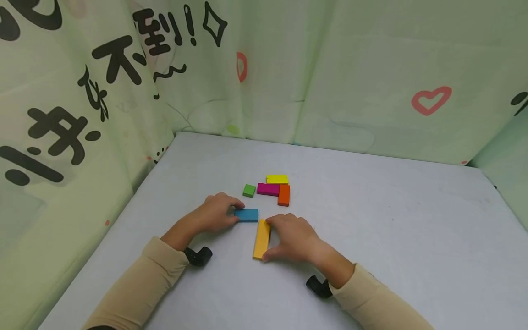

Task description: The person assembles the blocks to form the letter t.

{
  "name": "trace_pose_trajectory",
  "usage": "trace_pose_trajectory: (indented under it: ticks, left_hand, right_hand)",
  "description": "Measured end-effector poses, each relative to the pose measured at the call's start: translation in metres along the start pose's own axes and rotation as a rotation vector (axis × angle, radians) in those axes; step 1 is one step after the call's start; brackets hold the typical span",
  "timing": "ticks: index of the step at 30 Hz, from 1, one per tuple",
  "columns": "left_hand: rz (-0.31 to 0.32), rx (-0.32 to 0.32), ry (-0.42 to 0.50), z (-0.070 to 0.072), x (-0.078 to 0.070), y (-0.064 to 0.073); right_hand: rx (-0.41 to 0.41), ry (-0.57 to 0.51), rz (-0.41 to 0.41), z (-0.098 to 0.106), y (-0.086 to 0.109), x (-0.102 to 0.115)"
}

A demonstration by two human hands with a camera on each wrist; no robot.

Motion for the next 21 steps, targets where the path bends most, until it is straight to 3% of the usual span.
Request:
trace_pose_trajectory:
  ticks: [21]
  left_hand:
    - [0.064, 0.047, 0.039, 0.01, 0.011, 0.0]
  right_hand:
    - [-0.01, 0.016, 0.044, -0.005, -0.002, 0.022]
Point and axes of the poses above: each hand's wrist, its own y-axis away from the middle knuckle, its own z-axis out of the back of the hand, x = y × z, the point moved 7 cm from there along -y, towards the middle knuckle, and after that the axes turned 8 degrees about -x, right-handed, at the moved point
